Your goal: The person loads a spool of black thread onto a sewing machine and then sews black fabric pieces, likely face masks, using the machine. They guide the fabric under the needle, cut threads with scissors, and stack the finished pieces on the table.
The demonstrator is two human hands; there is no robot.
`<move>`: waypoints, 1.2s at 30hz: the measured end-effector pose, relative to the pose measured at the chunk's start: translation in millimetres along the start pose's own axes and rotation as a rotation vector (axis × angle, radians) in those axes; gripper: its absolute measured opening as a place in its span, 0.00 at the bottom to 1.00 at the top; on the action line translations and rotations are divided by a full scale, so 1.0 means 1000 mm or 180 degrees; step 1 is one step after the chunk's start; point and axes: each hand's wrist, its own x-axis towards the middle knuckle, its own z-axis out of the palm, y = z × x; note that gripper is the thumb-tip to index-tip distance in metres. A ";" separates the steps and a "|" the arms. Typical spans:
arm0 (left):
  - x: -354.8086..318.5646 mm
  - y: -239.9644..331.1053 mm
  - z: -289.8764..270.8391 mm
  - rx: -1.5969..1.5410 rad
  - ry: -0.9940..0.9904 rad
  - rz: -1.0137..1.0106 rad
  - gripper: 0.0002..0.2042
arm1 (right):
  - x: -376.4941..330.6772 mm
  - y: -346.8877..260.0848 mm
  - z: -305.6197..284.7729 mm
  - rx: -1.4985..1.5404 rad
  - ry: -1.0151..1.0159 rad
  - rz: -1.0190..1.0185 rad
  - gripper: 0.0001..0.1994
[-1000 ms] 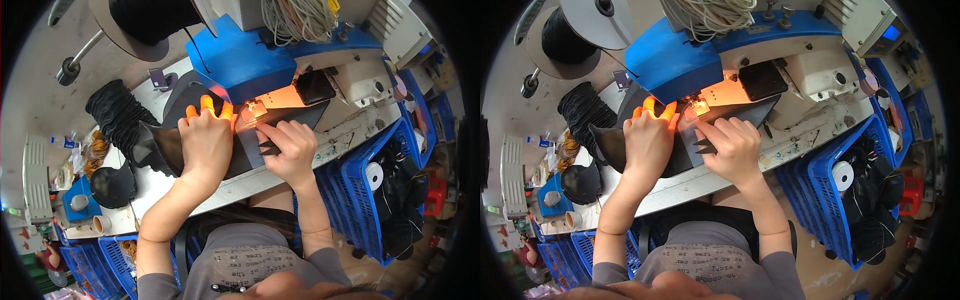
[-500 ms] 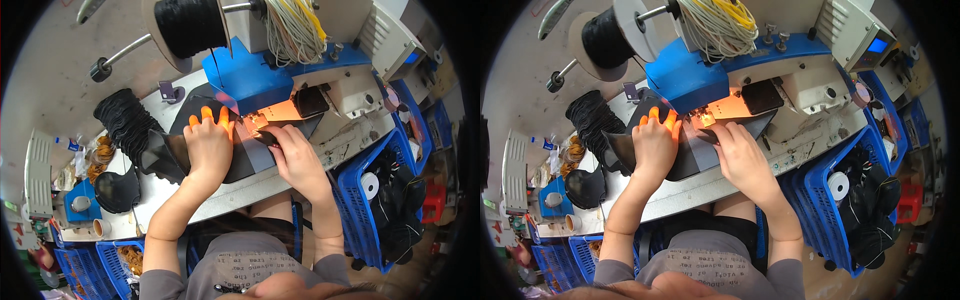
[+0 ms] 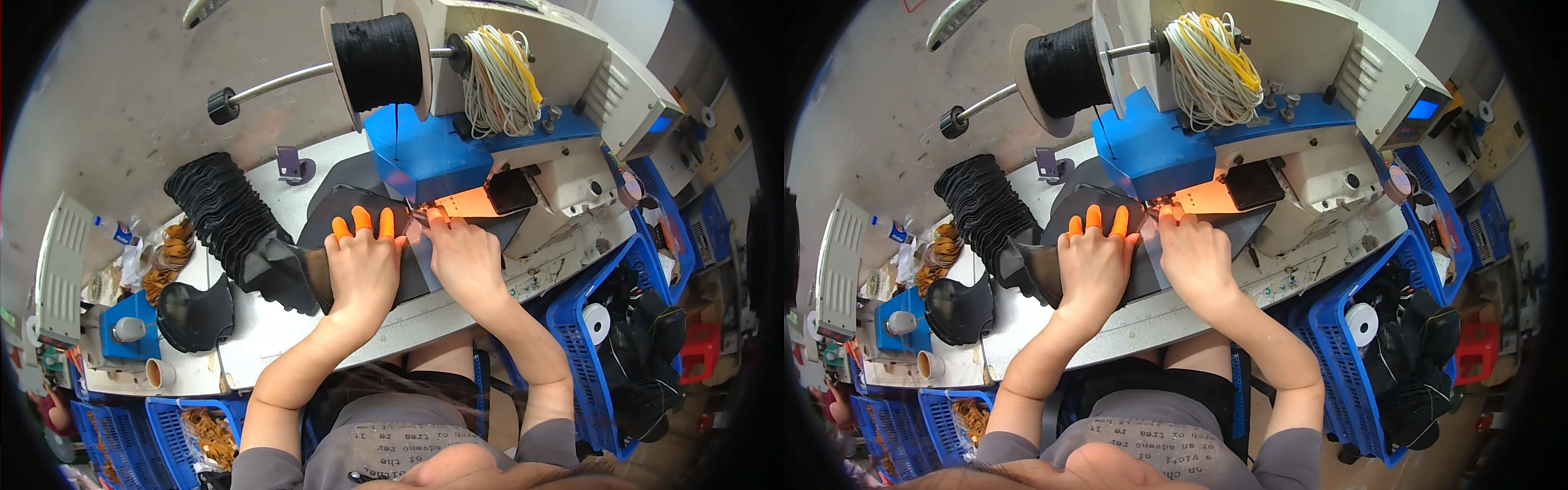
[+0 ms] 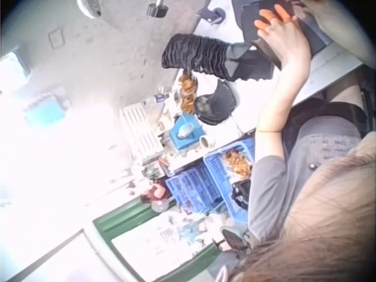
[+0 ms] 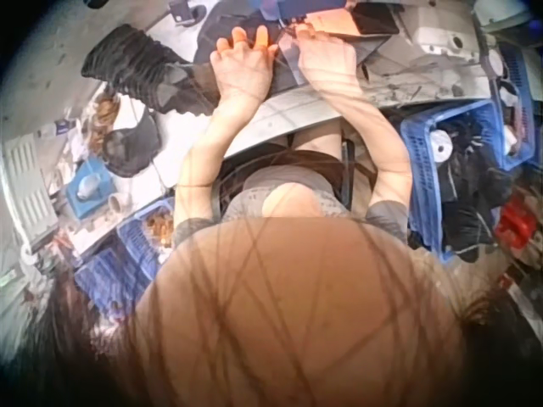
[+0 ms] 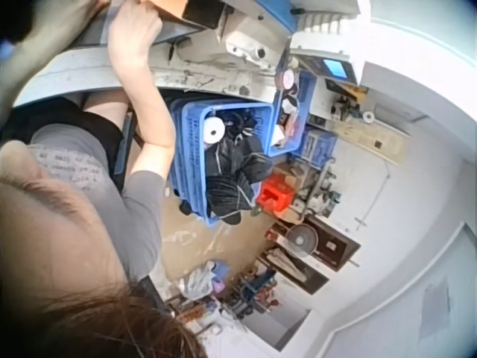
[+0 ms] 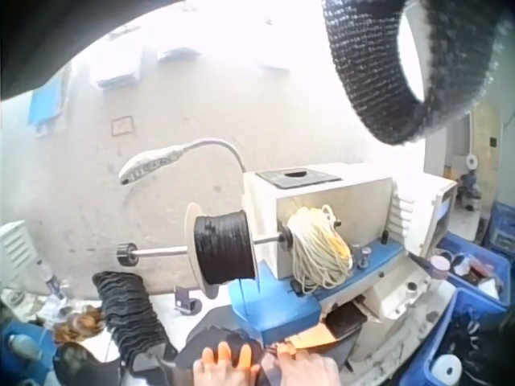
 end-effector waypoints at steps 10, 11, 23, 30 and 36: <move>-0.041 -0.020 -0.018 -0.0682 0.0232 0.0673 0.22 | -0.025 0.005 -0.023 0.1596 0.0733 0.0172 0.07; -0.048 -0.024 -0.020 -0.0759 0.0224 0.0769 0.22 | -0.030 0.004 -0.027 0.1703 0.0709 0.0207 0.07; -0.120 -0.103 -0.011 -0.4104 0.0215 0.0139 0.16 | -0.058 -0.078 -0.010 0.4000 -0.0342 0.0277 0.27; -0.146 -0.126 -0.038 -0.5457 0.0030 -0.1269 0.19 | -0.043 -0.115 0.003 0.5221 -0.0349 0.0743 0.05; -0.149 -0.118 -0.037 -0.5624 -0.0003 -0.1469 0.22 | -0.048 -0.118 0.007 0.5391 -0.0118 0.0754 0.04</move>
